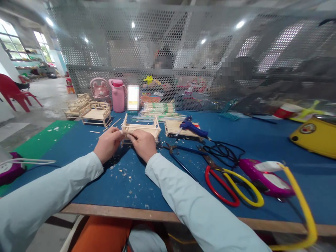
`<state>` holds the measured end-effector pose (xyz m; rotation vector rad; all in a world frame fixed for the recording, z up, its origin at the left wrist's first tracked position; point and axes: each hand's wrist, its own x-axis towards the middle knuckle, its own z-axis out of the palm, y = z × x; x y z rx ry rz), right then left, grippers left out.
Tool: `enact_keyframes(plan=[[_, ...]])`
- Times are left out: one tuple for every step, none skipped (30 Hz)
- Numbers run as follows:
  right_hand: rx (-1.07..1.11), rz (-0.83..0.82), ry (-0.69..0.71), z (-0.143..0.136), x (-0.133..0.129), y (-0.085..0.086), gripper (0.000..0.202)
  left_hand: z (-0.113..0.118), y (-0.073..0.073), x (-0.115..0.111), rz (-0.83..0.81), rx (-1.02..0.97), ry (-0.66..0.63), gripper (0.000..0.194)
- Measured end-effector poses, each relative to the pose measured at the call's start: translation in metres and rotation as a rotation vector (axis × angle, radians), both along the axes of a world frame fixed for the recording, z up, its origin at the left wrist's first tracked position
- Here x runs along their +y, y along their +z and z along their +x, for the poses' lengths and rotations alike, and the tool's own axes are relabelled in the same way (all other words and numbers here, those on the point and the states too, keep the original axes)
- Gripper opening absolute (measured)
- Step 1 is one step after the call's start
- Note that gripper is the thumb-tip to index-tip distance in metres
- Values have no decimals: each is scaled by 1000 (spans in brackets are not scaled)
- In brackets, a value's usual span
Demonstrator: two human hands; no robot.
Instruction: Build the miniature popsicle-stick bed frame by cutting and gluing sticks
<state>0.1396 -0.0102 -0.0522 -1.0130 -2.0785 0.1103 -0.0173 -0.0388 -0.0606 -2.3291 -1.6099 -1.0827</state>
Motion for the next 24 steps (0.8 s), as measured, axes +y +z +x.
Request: enact_keyframes(plan=[[3, 1, 2, 0, 0, 0, 17, 0, 0, 0, 6, 5, 2, 22], [5, 1, 5, -1, 0, 0, 16, 1, 0, 0, 10, 9, 5, 22], [7, 1, 9, -1, 0, 0, 16, 1, 0, 0, 10, 12, 8, 23], [9, 1, 13, -1, 0, 0, 17, 1, 0, 0, 5, 17, 11, 24], [8, -1, 16, -2, 0, 0, 17, 1, 0, 0, 1, 20, 18, 25], [4, -3, 17, -2, 0, 1, 18, 1, 0, 0, -1, 22, 27, 26], [-3, -6, 17, -1, -1, 2, 18, 1, -1, 0, 2, 22, 35, 27], [-9, -6, 14, 0, -1, 3, 18, 1, -1, 1, 9, 18, 42, 28], [-11, -2, 10, 3, -2, 4, 19, 1, -2, 2, 20, 15, 46, 29], [-5, 8, 0, 6, -3, 5, 21, 0, -2, 2, 35, 12, 46, 29], [10, 24, -11, 11, -5, 7, 23, 0, -3, 3, 53, 9, 43, 29], [39, 47, -24, 17, -6, 9, 24, -1, -4, 4, 72, 7, 37, 28], [77, 76, -36, 23, -8, 11, 24, -1, -4, 5, 90, 6, 33, 27], [121, 109, -48, 30, -9, 13, 23, -1, -5, 6, 105, 5, 31, 27], [171, 145, -62, 37, -10, 15, 21, -1, -5, 7, 114, 4, 31, 26], [226, 181, -81, 44, -10, 18, 20, -2, -6, 7, 120, 3, 33, 25], [280, 219, -104, 50, -10, 22, 19, -2, -6, 7, 125, 3, 38, 25], [325, 257, -129, 55, -11, 26, 18, -2, -7, 7, 131, 4, 44, 24], [348, 297, -146, 57, -13, 32, 19, -2, -7, 7, 142, 7, 51, 23], [343, 334, -143, 58, -16, 40, 20, -2, -8, 7, 155, 10, 56, 22], [298, 353, -107, 56, -23, 48, 21, -2, -8, 7, 170, 14, 60, 21], [216, 356, -42, 52, -32, 56, 23, -1, -8, 7, 186, 17, 62, 21], [111, 331, 66, 47, -45, 63, 25, -1, -9, 7, 202, 20, 63, 21], [-26, 245, 204, 40, -62, 68, 28, -1, -9, 7, 216, 22, 64, 21]])
